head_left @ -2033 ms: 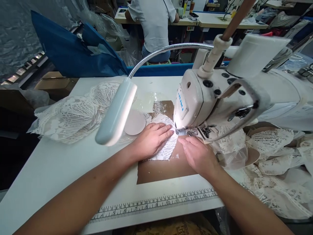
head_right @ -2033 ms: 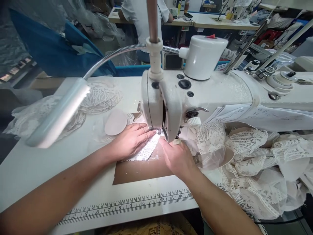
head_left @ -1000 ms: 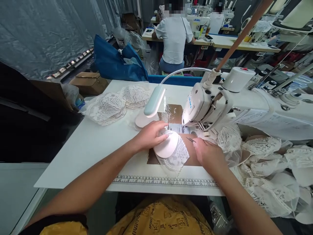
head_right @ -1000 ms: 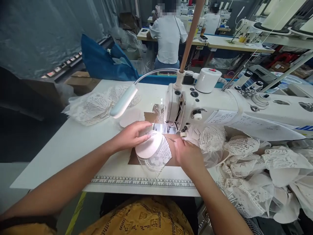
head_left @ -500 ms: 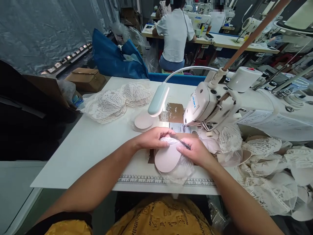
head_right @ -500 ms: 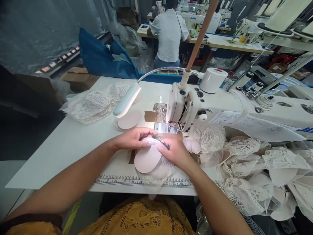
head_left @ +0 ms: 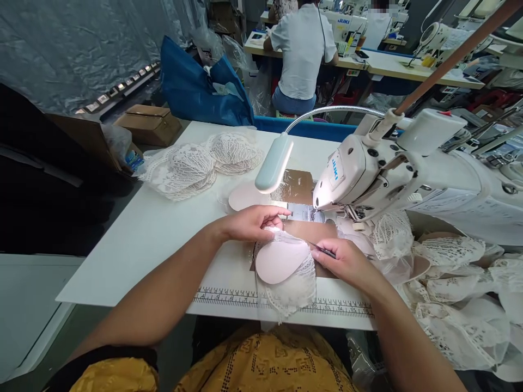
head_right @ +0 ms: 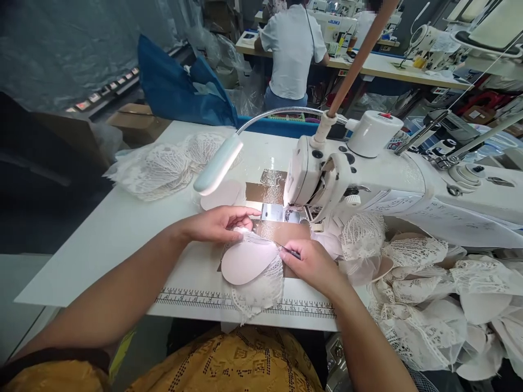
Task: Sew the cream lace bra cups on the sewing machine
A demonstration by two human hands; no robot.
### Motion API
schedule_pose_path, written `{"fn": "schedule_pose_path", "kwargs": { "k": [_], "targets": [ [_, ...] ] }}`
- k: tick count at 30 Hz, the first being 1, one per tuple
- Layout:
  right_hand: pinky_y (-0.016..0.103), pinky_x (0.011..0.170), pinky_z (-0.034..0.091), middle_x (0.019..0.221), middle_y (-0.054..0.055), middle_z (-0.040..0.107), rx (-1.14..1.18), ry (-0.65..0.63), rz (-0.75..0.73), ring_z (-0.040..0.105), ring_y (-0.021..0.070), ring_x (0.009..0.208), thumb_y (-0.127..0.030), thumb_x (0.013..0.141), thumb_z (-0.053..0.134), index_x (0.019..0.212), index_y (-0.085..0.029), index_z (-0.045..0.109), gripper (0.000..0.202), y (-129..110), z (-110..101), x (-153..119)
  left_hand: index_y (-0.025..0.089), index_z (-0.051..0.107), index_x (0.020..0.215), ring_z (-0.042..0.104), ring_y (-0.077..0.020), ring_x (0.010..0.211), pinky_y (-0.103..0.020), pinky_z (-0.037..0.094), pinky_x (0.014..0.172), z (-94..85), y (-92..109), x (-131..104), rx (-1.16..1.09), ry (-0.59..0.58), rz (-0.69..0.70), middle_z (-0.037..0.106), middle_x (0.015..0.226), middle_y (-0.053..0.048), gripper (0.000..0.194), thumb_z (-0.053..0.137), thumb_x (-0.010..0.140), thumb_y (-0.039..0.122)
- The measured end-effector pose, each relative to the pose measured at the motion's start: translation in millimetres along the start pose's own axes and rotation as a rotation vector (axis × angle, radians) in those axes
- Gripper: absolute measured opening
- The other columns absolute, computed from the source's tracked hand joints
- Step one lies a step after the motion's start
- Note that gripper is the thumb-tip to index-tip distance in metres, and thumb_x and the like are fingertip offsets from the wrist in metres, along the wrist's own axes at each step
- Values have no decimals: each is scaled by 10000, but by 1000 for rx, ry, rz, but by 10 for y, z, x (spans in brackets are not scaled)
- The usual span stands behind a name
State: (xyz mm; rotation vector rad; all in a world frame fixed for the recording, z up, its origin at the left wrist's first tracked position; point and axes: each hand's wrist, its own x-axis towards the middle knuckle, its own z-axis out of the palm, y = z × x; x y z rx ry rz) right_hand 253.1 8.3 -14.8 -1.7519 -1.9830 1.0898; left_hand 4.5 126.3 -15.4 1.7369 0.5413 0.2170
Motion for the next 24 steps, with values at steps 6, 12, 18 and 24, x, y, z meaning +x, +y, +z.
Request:
{"fn": "schedule_pose_path", "kwargs": {
  "k": [6,12,18,24],
  "targets": [
    [278,634,369,796,19,642,-237,324,31,556,176,741,-327,885,510,800,-211,604,171,-76,-32,-45,167,383,1415,586,-163,867,-304,488,767,63,-4,21,90,65,17,617,984,-57,649,569,794,177],
    [263,601,394,734,-2,629,103,236,-124,538,157,664,-375,852,573,886,-218,653,179,-228,220,199,219,339,1448,571,-183,946,-323,485,806,224,131,34,166,125,77,596,1112,-75,670,574,821,226],
    [250,572,376,688,-10,595,263,264,-99,501,133,616,-336,867,537,807,-202,635,177,-164,230,169,166,649,1070,581,-191,823,-283,456,693,65,298,-165,182,183,-147,630,912,-54,383,659,795,432],
    [250,575,388,689,-9,586,332,200,-202,502,128,615,-366,889,525,825,-200,620,203,-166,251,115,149,652,867,506,-119,650,-221,361,571,296,130,-127,-222,20,-249,554,721,6,368,688,764,500]
  ]
}}
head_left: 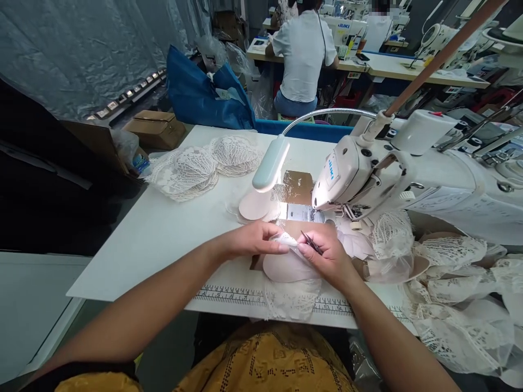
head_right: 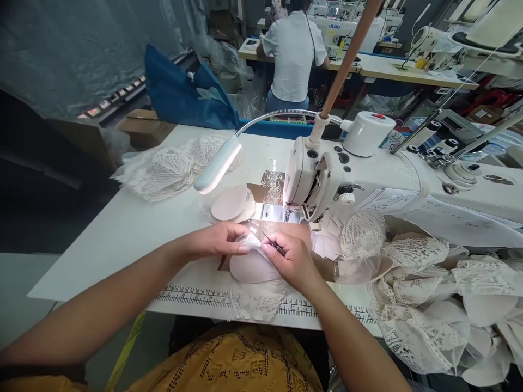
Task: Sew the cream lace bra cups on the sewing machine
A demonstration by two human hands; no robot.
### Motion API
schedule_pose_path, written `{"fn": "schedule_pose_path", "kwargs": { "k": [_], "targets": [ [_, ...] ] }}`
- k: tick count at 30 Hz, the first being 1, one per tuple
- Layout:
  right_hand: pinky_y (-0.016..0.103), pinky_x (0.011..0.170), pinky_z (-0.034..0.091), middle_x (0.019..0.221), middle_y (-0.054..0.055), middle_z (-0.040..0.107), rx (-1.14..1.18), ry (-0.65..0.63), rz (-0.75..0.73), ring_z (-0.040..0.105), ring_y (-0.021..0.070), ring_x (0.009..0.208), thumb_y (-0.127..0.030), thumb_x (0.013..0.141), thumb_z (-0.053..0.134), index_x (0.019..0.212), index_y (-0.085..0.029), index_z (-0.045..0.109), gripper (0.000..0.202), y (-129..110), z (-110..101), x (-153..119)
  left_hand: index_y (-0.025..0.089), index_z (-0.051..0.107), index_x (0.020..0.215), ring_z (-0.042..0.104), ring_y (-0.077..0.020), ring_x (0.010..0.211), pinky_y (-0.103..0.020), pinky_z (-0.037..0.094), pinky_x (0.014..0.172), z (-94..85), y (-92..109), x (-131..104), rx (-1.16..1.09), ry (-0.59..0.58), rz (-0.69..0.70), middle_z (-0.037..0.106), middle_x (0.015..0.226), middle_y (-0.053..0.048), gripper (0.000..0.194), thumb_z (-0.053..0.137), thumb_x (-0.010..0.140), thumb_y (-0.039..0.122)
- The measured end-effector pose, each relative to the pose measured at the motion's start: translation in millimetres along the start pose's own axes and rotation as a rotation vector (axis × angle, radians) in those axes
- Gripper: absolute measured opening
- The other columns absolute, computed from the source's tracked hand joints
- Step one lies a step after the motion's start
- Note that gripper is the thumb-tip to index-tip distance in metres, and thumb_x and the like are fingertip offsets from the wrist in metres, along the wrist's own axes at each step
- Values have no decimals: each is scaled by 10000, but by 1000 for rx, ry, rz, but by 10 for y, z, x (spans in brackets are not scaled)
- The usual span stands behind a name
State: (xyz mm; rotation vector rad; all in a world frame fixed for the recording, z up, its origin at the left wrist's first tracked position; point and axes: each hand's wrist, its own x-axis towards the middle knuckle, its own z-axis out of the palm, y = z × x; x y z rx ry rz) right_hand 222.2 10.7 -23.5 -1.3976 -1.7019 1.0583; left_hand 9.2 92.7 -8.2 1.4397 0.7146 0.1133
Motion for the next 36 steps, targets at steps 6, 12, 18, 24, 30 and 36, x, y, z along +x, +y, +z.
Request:
{"fn": "schedule_pose_path", "kwargs": {
  "k": [6,12,18,24,30,36],
  "targets": [
    [316,735,488,951,55,690,-10,13,52,643,201,856,-475,914,484,1146,-211,603,371,103,-80,-28,123,674,867,522,-117,651,-224,392,585,301,-77,120,-210,153,54,603,727,-16,325,658,819,444],
    [352,936,466,1190,50,672,-3,-37,22,604,228,1110,-416,881,575,1148,-238,648,330,125,-179,-31,142,719,956,603,-186,896,-272,453,780,304,-118,128,-137,194,178,692,963,-70,271,637,849,377],
    [301,721,496,979,23,714,-1,-58,63,645,182,843,-354,866,587,1046,-250,664,222,36,-85,-7,111,660,759,455,-100,613,-215,330,553,317,-145,133,-146,237,107,534,656,4,322,664,814,428],
    [293,733,481,938,14,718,17,9,62,637,171,849,-329,870,580,994,-242,687,186,21,-22,-13,118,538,626,325,-67,551,-199,240,499,339,-115,135,-196,230,99,377,592,45,390,674,797,440],
    [305,729,489,907,29,707,64,51,101,642,180,823,-356,868,575,930,-220,683,184,64,-6,-10,113,675,829,468,-109,633,-213,357,560,334,-123,131,-115,232,115,537,688,-5,324,624,834,433],
    [349,780,499,1021,71,676,-109,310,28,634,230,921,-408,840,600,1099,-229,600,314,84,-33,-65,154,688,807,507,-140,650,-242,379,595,112,141,-77,487,402,213,574,682,-14,289,569,865,410]
  ]
}}
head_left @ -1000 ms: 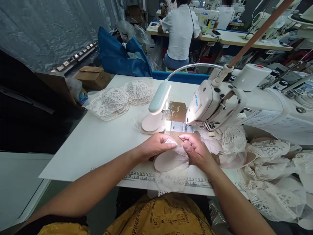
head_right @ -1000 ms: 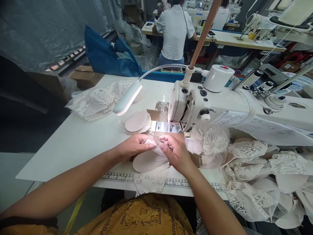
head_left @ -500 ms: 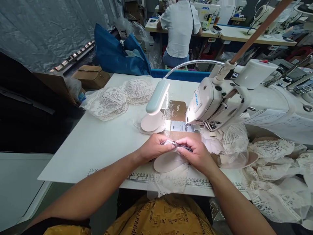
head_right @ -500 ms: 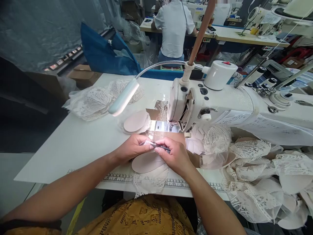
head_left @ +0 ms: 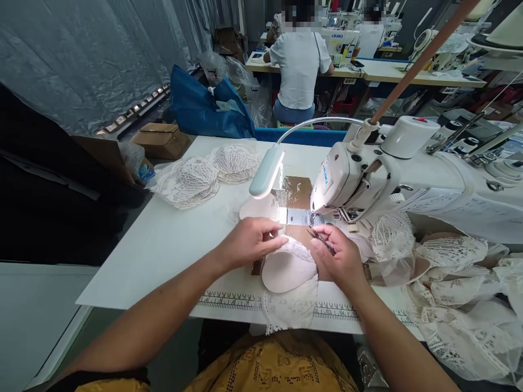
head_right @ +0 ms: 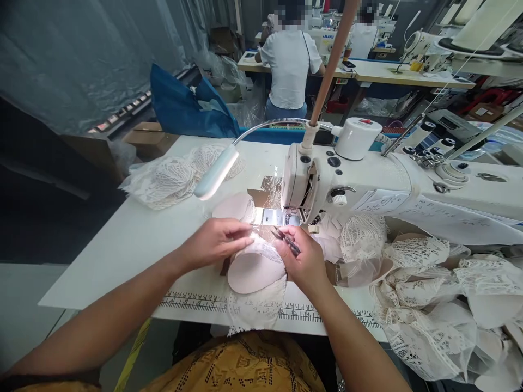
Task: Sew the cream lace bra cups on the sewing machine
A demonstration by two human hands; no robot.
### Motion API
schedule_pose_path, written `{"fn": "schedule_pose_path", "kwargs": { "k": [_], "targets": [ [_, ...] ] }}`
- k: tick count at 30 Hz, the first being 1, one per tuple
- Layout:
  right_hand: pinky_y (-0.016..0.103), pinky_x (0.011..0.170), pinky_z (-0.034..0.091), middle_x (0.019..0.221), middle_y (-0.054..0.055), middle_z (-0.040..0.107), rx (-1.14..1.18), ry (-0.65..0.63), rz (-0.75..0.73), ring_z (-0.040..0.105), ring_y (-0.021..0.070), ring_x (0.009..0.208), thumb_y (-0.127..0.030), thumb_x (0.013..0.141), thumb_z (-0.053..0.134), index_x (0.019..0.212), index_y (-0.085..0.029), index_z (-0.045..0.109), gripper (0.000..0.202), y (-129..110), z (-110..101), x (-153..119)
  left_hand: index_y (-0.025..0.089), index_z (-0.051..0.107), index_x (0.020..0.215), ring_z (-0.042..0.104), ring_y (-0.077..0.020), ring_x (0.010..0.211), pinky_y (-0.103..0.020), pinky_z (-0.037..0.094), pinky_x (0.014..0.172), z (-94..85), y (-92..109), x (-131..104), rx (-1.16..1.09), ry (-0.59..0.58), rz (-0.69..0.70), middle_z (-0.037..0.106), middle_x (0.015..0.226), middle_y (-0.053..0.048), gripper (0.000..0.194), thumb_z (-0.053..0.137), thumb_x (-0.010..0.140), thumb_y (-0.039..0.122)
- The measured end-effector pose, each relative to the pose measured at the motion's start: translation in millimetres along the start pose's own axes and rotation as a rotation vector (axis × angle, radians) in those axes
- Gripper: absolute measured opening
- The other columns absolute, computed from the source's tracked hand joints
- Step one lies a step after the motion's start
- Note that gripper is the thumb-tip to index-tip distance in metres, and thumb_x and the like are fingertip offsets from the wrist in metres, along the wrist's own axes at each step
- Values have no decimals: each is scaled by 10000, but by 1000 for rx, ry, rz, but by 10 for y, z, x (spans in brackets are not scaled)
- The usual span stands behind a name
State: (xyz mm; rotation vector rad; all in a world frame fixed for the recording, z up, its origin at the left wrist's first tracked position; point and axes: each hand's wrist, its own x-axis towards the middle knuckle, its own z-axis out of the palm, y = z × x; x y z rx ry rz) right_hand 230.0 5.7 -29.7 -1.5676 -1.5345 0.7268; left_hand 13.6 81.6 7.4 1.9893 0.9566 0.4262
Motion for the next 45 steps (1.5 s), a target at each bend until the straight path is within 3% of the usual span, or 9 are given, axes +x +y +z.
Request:
{"fn": "schedule_pose_path", "kwargs": {
  "k": [4,7,13,20,25,30,36,40,45],
  "targets": [
    [293,649,468,1058,78,647,-293,-258,-362,609,193,803,-242,831,569,1202,-257,567,371,-59,116,-43,187,670,1070,568,-238,951,-287,435,751,-239,-98,273,228,229,21,642,1005,-78,314,593,827,371],
    [252,534,377,997,52,635,-484,-477,-527,539,133,649,-104,797,477,987,-245,630,282,-75,181,-64,177,618,1160,522,-305,1098,-304,439,799,-291,-293,534,255,189,-131,601,1154,-108,480,675,703,315],
    [251,476,298,656,19,556,-632,-491,-222,467,137,569,-71,719,531,601,-206,490,183,-11,-136,-71,143,672,893,622,-227,761,-274,447,624,-240,-447,496,81,-8,-205,662,835,-59,279,630,750,379],
    [325,722,463,958,48,665,-80,-285,-6,601,213,875,-340,886,513,988,-224,642,201,-116,-135,122,138,668,827,585,-158,756,-241,452,658,-139,-323,318,-414,-145,-126,646,815,-34,282,639,810,418],
    [303,664,445,780,11,635,33,-398,68,576,178,743,-352,830,585,870,-193,654,178,-127,82,239,144,668,834,582,-152,762,-243,450,679,-140,-326,307,-437,-159,-89,653,840,-34,262,621,828,402],
    [281,572,396,647,-10,553,20,-371,90,487,147,631,-365,853,547,707,-190,596,234,-42,139,228,171,659,1005,603,-190,904,-283,460,789,-171,-339,287,-281,-202,20,666,999,-49,241,599,817,308],
    [291,671,454,777,2,613,161,-400,112,553,158,731,-378,873,540,873,-187,644,217,3,120,208,192,653,1065,591,-210,916,-308,447,798,-23,-240,288,-50,-211,120,662,1026,-55,330,654,784,364],
    [303,735,479,874,22,652,269,-404,143,594,169,799,-370,861,567,975,-195,647,224,-30,97,191,152,680,882,592,-168,786,-255,435,674,45,-259,319,-227,-331,25,666,857,-39,249,614,822,384],
    [341,828,499,1027,61,666,294,-327,135,620,202,939,-437,862,572,1086,-206,615,325,13,57,178,140,720,927,619,-191,849,-278,469,737,51,-298,340,-415,-421,-23,697,912,-66,274,653,804,376]
  ]
}}
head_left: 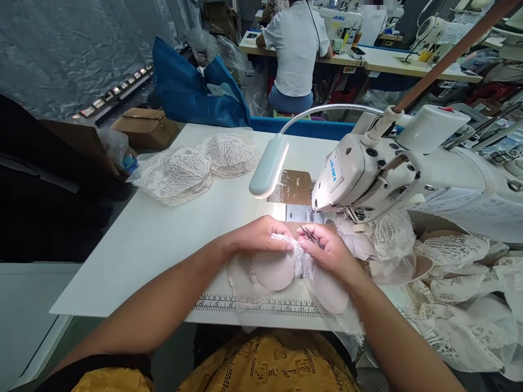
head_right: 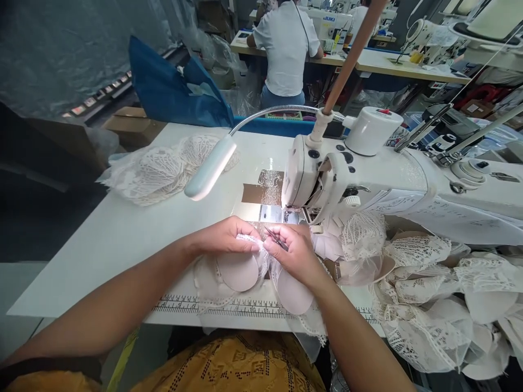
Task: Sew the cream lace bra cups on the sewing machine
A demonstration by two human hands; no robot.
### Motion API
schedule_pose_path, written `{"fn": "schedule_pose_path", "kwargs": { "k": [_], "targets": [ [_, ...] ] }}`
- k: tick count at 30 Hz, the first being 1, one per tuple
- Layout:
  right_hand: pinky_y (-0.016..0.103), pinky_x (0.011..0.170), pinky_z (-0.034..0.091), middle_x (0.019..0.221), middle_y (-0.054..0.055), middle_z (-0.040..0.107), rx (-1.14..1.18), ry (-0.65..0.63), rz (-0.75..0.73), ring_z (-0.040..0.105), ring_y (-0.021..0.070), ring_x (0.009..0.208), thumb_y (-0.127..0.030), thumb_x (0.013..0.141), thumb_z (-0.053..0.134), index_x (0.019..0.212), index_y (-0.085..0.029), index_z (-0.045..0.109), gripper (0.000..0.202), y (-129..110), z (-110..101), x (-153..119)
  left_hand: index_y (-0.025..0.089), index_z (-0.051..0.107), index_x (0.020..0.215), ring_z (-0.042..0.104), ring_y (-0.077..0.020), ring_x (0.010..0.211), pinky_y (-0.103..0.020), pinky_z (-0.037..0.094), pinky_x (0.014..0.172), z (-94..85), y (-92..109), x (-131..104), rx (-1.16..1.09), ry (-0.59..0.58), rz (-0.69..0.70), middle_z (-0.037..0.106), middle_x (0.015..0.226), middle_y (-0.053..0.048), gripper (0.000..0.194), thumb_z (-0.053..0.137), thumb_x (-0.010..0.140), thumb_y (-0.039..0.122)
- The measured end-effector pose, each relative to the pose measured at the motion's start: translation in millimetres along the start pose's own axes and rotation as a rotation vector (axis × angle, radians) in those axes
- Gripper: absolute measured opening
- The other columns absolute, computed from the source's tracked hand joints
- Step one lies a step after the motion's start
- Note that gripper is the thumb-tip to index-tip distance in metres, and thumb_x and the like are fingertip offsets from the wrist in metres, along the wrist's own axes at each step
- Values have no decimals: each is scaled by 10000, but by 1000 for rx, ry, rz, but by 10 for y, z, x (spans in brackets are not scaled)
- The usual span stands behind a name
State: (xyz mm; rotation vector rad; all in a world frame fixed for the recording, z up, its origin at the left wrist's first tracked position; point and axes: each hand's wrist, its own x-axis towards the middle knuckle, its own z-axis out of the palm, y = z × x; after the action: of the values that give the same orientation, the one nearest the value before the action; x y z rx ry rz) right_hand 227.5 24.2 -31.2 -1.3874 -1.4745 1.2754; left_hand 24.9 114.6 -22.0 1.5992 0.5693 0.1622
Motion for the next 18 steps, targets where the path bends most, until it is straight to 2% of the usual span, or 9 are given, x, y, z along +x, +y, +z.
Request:
{"fn": "schedule_pose_path", "kwargs": {
  "k": [4,8,13,18],
  "targets": [
    [349,801,506,971,57,674,-39,-23,-25,631,192,874,-474,925,454,1145,-218,614,373,30,-66,-9,153,737,955,627,-198,886,-286,474,787,20,5,-3,-73,-7,-27,710,935,-69,270,677,794,361],
    [339,820,502,1002,44,679,-43,-91,-7,628,195,925,-433,875,567,1144,-236,630,339,28,-102,-13,155,742,883,600,-155,781,-249,451,700,42,-1,-3,-111,25,-69,698,853,-43,234,681,794,362],
    [320,735,499,957,47,681,-60,-137,15,626,183,837,-365,849,598,1025,-206,641,242,7,-66,-2,119,704,737,491,-109,615,-220,351,548,46,-26,16,-108,19,-68,582,643,-3,293,696,775,409],
    [314,721,489,931,49,691,-69,-110,-15,632,183,832,-343,848,595,977,-192,654,208,-20,-11,5,110,707,773,472,-111,608,-220,340,538,38,-46,22,-110,2,-93,562,643,-7,316,694,768,425]
  ]
}}
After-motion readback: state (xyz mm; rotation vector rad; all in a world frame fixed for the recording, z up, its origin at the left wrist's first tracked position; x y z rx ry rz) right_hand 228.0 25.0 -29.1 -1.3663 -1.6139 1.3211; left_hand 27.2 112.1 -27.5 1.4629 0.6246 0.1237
